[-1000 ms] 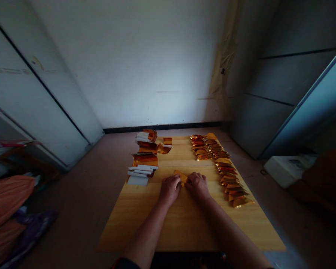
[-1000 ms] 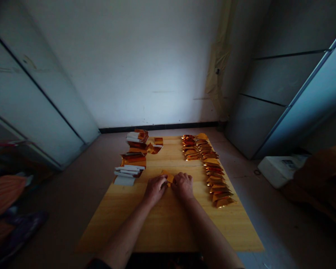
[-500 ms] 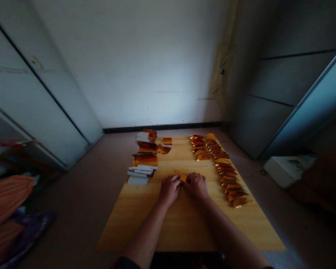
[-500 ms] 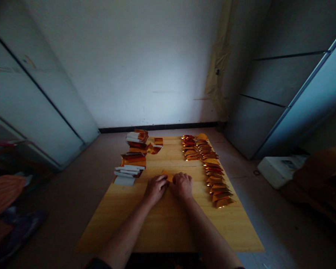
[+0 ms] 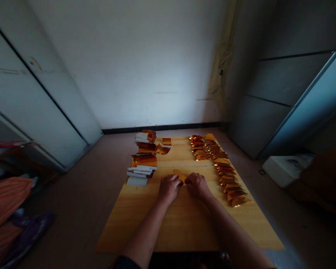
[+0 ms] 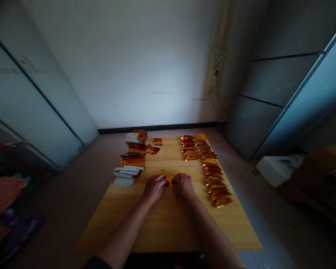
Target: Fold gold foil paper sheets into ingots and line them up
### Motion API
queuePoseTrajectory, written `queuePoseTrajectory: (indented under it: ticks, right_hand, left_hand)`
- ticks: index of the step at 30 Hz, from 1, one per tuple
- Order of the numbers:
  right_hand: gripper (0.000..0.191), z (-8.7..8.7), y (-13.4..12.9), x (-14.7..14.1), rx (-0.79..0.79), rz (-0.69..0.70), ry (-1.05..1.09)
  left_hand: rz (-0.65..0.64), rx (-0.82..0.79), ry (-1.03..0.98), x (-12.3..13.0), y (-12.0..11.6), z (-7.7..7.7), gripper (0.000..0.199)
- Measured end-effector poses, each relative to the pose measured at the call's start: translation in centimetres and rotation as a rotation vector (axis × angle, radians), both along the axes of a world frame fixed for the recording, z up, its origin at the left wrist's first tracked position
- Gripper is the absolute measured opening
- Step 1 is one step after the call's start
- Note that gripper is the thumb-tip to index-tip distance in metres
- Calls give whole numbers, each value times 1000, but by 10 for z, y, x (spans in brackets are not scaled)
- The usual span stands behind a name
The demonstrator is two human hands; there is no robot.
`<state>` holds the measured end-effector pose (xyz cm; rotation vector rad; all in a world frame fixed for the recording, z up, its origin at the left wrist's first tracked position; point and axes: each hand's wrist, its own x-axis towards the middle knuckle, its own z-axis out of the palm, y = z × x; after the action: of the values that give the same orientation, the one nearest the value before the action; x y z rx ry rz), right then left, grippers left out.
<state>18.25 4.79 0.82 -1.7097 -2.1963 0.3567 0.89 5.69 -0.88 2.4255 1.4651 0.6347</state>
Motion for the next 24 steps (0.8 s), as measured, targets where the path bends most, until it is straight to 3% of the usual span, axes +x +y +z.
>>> queuePoseTrajectory:
  ticks: [3,9,15,24]
  right_hand:
    - [19,2,-7,3,38,103,-7]
    - [20,-7,-15,-6,105,159,3]
    - [20,-12,-10,-6,102,283,82]
    - [19,-16,-7,10,202,324,21]
  left_hand:
    - [4,69,69,-1,-2,5,28]
    - [43,89,189,-1,-9,8,30]
    - [14,79,125,-11,-14,9,27]
    - [-41,164,119,-17,-18,6,23]
